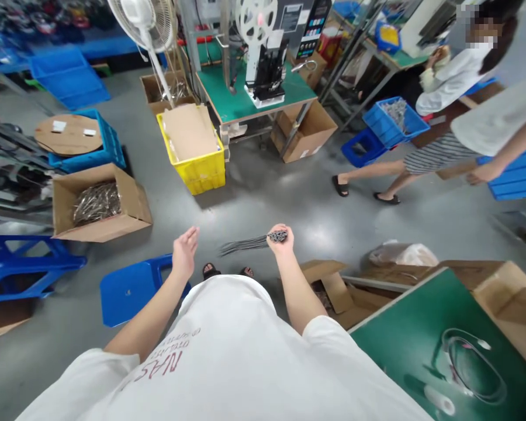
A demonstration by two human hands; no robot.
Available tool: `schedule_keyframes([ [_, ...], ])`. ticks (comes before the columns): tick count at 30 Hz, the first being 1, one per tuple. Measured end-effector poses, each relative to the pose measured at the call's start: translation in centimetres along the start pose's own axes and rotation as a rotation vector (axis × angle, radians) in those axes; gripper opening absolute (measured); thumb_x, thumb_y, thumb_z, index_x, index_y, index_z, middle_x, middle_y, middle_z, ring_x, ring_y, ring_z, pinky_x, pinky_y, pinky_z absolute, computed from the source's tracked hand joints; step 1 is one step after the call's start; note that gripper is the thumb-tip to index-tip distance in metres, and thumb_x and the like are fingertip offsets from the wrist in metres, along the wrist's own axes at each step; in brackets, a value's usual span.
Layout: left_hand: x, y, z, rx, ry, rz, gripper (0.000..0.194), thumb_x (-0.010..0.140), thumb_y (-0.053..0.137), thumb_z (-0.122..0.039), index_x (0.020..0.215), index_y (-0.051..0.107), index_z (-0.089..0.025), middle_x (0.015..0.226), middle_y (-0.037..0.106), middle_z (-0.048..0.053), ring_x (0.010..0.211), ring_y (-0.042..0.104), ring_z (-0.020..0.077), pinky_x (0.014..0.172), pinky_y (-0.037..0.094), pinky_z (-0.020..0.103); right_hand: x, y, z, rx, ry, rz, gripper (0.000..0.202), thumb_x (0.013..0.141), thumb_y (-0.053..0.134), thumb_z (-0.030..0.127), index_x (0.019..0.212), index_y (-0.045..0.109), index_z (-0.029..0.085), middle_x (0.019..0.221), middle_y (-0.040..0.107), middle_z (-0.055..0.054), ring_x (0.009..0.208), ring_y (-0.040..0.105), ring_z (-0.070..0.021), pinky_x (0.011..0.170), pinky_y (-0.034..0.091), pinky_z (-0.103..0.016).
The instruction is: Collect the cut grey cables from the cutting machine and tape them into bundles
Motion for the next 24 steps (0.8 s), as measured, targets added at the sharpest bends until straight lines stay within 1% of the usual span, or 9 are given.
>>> schedule_keyframes([
  [3,0.4,-2.7,0.4,-0.001,-0.032,-0.104,0.050,0.087,0.029,-0.045,0.119,0.060,-0.021,0.140,0.055,0.009,0.133,0.047,0.0206,0.116,0.025,0.042,0.5,-2.1,-1.4,-0.040,0.098,-0.035,0.018,0.068,0.050,0.004,0.076,0.050,0.021,0.064,0.062,0.006,0.053,0.061,-0.0060,0.055,0.053,-0.016],
  [6,1.0,-2.4,0.9,-0.007,-0.057,-0.117,0.048,0.087,0.031,-0.043,0.115,0.061,-0.020,0.136,0.059,0.010,0.128,0.053,0.0204,0.114,0.030,0.040,1.2,-3.5,-2.2,-0.151,0.080,-0.086,0.018,0.067,0.051,0.004,0.072,0.049,0.021,0.061,0.061,0.006,0.053,0.061,-0.0082,0.053,0.053,-0.019],
  [8,1.5,-1.0,1.1,-0.016,-0.068,-0.090,0.047,0.086,0.032,-0.042,0.114,0.062,-0.019,0.134,0.061,0.011,0.125,0.055,0.0205,0.112,0.033,0.040,1.8,-3.2,-1.6,-0.171,0.038,-0.104,0.017,0.065,0.051,0.005,0.066,0.045,0.022,0.054,0.058,0.008,0.047,0.057,-0.0078,0.049,0.050,-0.018],
  [10,1.7,1.0,1.2,-0.030,-0.080,-0.050,0.046,0.086,0.032,-0.041,0.112,0.063,-0.018,0.132,0.062,0.011,0.123,0.057,0.0209,0.111,0.034,0.039,2.1,-1.8,0.1,-0.163,-0.007,-0.101,0.018,0.064,0.049,0.007,0.062,0.040,0.022,0.048,0.052,0.010,0.041,0.053,-0.0069,0.046,0.047,-0.017],
  [12,1.7,3.2,1.3,-0.053,-0.093,0.000,0.046,0.086,0.032,-0.040,0.110,0.063,-0.017,0.131,0.062,0.012,0.122,0.058,0.0213,0.110,0.035,0.039,1.9,0.6,2.8,-0.161,-0.068,-0.087,0.017,0.065,0.048,0.010,0.060,0.037,0.023,0.044,0.048,0.011,0.038,0.050,-0.0064,0.045,0.045,-0.016],
  [15,1.5,6.2,1.2,-0.104,-0.110,0.073,0.044,0.086,0.032,-0.039,0.108,0.063,-0.017,0.130,0.063,0.012,0.121,0.059,0.0213,0.108,0.037,0.038,0.2,5.5,6.5,-0.186,-0.191,-0.022,0.015,0.066,0.047,0.012,0.062,0.037,0.023,0.045,0.047,0.012,0.038,0.049,-0.0063,0.047,0.045,-0.018],
  [17,1.4,7.7,1.2,-0.138,-0.124,0.109,0.042,0.086,0.032,-0.038,0.106,0.063,-0.018,0.129,0.063,0.011,0.120,0.059,0.0214,0.107,0.038,0.038,-1.4,8.5,7.4,-0.222,-0.271,0.029,0.016,0.066,0.047,0.011,0.063,0.037,0.023,0.047,0.046,0.012,0.039,0.048,-0.0059,0.048,0.045,-0.018],
  [20,1.2,10.1,1.2,-0.177,-0.153,0.146,0.043,0.087,0.031,-0.041,0.104,0.063,-0.019,0.128,0.064,0.011,0.120,0.058,0.0227,0.108,0.036,0.041,-3.5,10.9,5.3,-0.266,-0.362,0.092,0.017,0.069,0.048,0.011,0.065,0.037,0.023,0.049,0.045,0.012,0.040,0.048,-0.0049,0.049,0.045,-0.017],
  [24,0.3,15.0,1.3,-0.222,-0.160,0.205,0.047,0.090,0.028,-0.046,0.106,0.065,-0.021,0.127,0.065,0.009,0.124,0.054,0.0233,0.110,0.034,0.044,-5.3,10.5,0.1,-0.435,-0.544,0.165,0.015,0.074,0.056,0.015,0.076,0.045,0.024,0.058,0.049,0.012,0.051,0.056,-0.0059,0.061,0.053,-0.020],
])
Point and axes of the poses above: each hand's wrist, its own x-axis towards the middle knuckle, its own y-axis out of the palm, z = x × y, the point moved 9 cm from there along x, towards the middle knuckle
